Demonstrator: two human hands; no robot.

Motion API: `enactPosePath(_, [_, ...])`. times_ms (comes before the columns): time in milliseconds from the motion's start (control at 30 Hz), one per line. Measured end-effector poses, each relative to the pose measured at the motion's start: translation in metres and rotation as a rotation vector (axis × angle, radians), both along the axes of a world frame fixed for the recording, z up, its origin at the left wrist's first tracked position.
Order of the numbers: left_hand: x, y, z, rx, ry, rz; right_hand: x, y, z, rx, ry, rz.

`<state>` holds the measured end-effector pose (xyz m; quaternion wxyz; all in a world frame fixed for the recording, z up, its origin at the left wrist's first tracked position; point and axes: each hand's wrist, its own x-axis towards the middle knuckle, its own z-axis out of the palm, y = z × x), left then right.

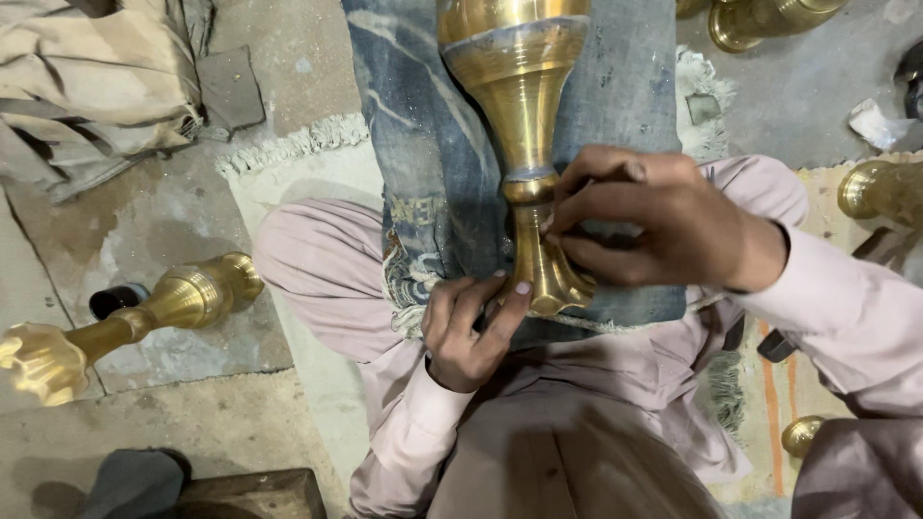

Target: The person sits cross-legged on the floor with a brass vase held against a padded board on their lap. They use a small hand graver to carve decorative lines and patterns into the vase's narrow midsection, steadying the vase with the other hand and briefly setting aside a finished vase part before resuming engraving.

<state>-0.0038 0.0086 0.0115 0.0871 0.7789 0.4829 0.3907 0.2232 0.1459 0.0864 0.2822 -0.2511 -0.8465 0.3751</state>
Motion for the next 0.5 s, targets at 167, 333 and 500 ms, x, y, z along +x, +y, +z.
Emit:
enactPosePath(167, [0.004,0.002,-0.002,0.042,0.008,0.024,0.004,-0.002,-0.005,0.023,-0.008,-0.044])
enactPosePath(333, [0.008,0.002,-0.002,0.031,0.005,0.031,0.010,-0.001,-0.011,0.002,0.017,0.001])
enactPosePath(500, [0.008,0.003,-0.003,0.032,0.017,0.023,0.015,0.008,-0.015,-0.105,0.040,0.061])
